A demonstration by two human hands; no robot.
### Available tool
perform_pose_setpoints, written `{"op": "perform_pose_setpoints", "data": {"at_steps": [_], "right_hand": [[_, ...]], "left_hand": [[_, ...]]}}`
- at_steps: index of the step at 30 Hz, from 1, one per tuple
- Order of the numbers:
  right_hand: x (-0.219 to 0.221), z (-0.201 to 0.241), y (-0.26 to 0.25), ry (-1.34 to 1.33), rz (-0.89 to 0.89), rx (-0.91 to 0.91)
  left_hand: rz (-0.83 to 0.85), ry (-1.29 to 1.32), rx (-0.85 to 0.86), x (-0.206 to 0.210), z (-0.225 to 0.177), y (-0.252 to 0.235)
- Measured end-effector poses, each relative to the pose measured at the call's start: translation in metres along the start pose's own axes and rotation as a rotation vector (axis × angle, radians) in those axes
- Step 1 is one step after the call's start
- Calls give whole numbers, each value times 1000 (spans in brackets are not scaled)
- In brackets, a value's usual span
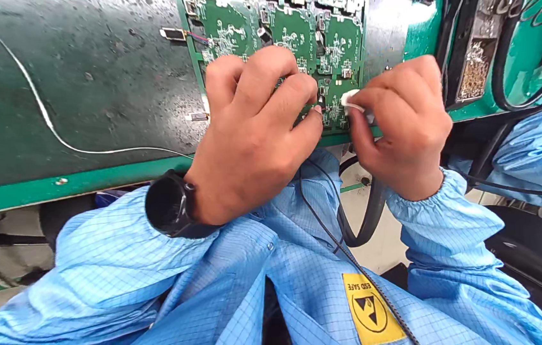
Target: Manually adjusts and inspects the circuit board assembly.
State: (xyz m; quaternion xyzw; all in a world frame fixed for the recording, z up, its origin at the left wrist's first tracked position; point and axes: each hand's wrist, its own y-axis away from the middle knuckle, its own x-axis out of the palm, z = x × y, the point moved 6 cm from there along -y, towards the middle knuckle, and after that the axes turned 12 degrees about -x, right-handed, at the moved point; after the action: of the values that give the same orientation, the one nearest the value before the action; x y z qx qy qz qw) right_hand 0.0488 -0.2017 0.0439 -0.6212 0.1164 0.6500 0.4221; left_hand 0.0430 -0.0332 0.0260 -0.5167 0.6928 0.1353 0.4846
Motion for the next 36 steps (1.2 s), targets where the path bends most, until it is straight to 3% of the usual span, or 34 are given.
{"op": "perform_pose_setpoints", "data": {"at_steps": [14, 17, 20, 24, 27, 31, 36], "right_hand": [[-3, 13, 2, -121, 8, -9], [-17, -2, 2, -212, -45, 76], [-28, -7, -2, -303, -149, 119], [-28, 10, -32, -331, -222, 59], [-22, 26, -68, -259, -232, -18], [-1, 39, -106, -162, -130, -96], [39, 48, -118, -88, 74, -205]], "left_hand": [[9, -1, -2, -1, -3, -1], [-39, 27, -15, -7, -3, 2], [-102, 110, -89, -30, 3, 10], [-120, 28, -313, -73, 47, 20], [-78, -30, -389, -76, 70, 25], [39, -53, -373, -62, 71, 24], [4, -84, -349, -57, 72, 26]]}}
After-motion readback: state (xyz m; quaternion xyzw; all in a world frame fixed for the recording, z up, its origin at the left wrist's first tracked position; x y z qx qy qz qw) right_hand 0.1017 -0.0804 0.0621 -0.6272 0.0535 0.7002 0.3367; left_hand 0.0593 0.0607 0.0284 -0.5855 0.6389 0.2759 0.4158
